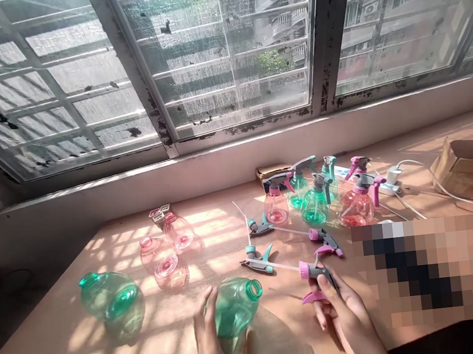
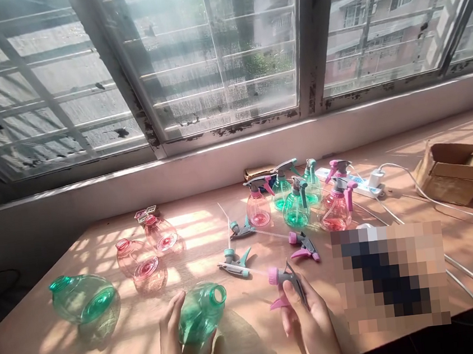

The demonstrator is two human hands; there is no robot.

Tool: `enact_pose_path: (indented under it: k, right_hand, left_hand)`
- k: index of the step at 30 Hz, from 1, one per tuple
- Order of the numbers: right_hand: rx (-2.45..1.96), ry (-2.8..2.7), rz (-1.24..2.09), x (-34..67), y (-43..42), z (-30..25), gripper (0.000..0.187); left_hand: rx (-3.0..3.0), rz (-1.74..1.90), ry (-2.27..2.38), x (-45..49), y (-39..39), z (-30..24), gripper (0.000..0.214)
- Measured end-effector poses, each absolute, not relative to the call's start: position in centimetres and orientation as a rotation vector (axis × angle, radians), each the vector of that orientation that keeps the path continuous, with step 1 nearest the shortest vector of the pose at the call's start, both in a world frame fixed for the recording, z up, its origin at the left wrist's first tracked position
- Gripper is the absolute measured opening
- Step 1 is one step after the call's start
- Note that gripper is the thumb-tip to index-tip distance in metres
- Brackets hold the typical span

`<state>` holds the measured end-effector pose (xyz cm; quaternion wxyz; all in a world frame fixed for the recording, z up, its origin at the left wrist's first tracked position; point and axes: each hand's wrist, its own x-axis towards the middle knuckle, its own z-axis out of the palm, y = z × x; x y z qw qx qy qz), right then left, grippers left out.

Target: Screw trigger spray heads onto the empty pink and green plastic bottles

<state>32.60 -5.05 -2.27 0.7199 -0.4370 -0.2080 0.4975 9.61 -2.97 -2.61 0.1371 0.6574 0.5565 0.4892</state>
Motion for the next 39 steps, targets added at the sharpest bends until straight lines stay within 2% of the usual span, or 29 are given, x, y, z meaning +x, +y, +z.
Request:
enact_pose_path:
  k: [2, 6, 12, 17, 23, 31, 39]
  right_hand:
    - [-0.935, -0.418, 1.107, 32.8, -5.1, -2.1, 0.040]
    - [-0.933, -0.357, 1.107, 33.4, -5.5, -1.9, 0.042]
    - [-1.063, -0.365, 1.151, 34.0, -6.2, -2.4, 0.046]
    - [-1.177, -0.429, 1.169, 33.6, -6.2, -2.3, 0.054]
    - [-1.252, -0.756, 1.168, 32.8, -5.6, -2.6, 0.046]
    - [-1.145, -0.916, 1.281, 32.7, -5.6, -3.5, 0.040]
    - [-1.158, -1.014, 1.228, 32.8, -5.9, -3.5, 0.032]
  left_hand:
    - [1.943, 1.342, 1.624, 9.7, -3.3, -2.0, 0.055]
    - [1.910, 1.272, 1.666, 9.6, -3.6, -1.5, 0.056]
    - [1.819, 1.342, 1.799, 9.5, -3.9, -1.2, 0.064]
    - [1.897, 1.358, 1.742, 8.9, -3.4, -2.4, 0.058]
    - [2.189, 1.282, 1.616, 8.8, -2.6, -3.9, 0.057]
    - [2.130, 1.217, 1.563, 9.5, -3.3, -2.9, 0.048]
    - [2.115, 1.217, 1.434, 9.5, -3.3, -3.6, 0.048]
